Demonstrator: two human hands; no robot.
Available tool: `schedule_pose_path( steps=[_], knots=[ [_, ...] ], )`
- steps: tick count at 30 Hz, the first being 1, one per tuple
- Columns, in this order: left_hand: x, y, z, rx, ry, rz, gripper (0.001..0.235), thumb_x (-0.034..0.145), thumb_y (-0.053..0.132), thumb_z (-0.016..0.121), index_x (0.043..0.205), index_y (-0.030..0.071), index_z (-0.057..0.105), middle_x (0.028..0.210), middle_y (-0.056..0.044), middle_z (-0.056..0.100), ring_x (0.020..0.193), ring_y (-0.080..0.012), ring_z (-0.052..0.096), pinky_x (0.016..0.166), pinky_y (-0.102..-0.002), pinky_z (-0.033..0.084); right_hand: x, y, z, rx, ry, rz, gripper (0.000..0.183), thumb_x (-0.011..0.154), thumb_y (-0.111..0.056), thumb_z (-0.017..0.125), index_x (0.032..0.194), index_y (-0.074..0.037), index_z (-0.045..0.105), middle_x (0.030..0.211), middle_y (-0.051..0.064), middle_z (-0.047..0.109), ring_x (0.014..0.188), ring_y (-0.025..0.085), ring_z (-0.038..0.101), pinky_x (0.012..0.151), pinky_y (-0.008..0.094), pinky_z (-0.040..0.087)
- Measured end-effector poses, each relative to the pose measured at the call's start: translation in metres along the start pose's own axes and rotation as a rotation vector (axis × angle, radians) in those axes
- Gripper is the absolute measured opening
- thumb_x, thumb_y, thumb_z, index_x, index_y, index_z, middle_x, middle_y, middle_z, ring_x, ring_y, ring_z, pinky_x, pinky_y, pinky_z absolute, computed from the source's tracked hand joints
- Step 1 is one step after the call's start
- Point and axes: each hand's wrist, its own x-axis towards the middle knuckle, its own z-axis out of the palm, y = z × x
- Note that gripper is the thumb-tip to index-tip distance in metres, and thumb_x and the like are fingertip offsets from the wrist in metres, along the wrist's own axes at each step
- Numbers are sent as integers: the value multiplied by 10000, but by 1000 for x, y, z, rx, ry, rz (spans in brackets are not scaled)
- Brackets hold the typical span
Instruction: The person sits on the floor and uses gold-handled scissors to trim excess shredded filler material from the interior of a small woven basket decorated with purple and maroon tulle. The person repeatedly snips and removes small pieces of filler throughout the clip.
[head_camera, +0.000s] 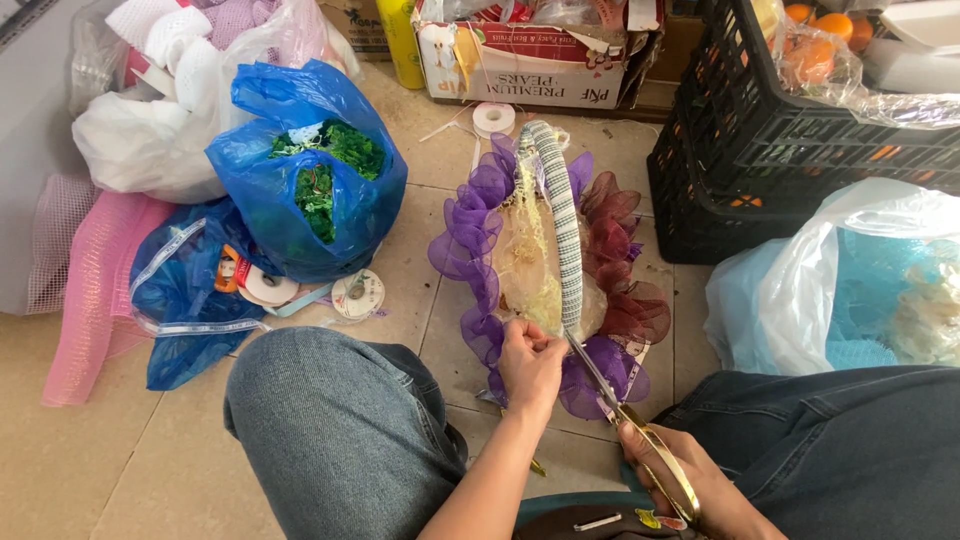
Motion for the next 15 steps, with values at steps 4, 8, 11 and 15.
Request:
schedule_pose_path(
  steps=[4,8,11,15],
  knots=[
    [-9,24,-9,-113,-54,-91,329,837,-43,753,928,148,501,861,-26,598,733,-139,610,771,-296,629,10,14,-9,28,46,-41,469,1029,-389,661,887,53,598,598,104,398,430,194,354,343,348,288],
    [7,18,-12,128,1,-7,287,816,34,728,936,169,504,798,-5,621,739,-162,611,744,-356,570,6,4,-9,209,194,-40,460,983,-474,705,884,-34,611,661,123,494,454,219,400,378,370,308],
    [20,11,-11,227,-2,128,245,859,31,690,943,169,505,768,-15,666,715,-202,661,685,-393,537,0,-9,0,149,301,-233,394,1007,-388,679,918,-36,527,662,123,436,454,237,415,343,404,344],
    [46,-6,0,222,-33,327,260,862,-21,653,927,143,462,761,-31,579,692,-195,588,652,-365,495,4,-50,21,-145,464,-285,382,877,-274,837,971,-21,566,726,177,684,506,263,571,469,401,448]
  ],
)
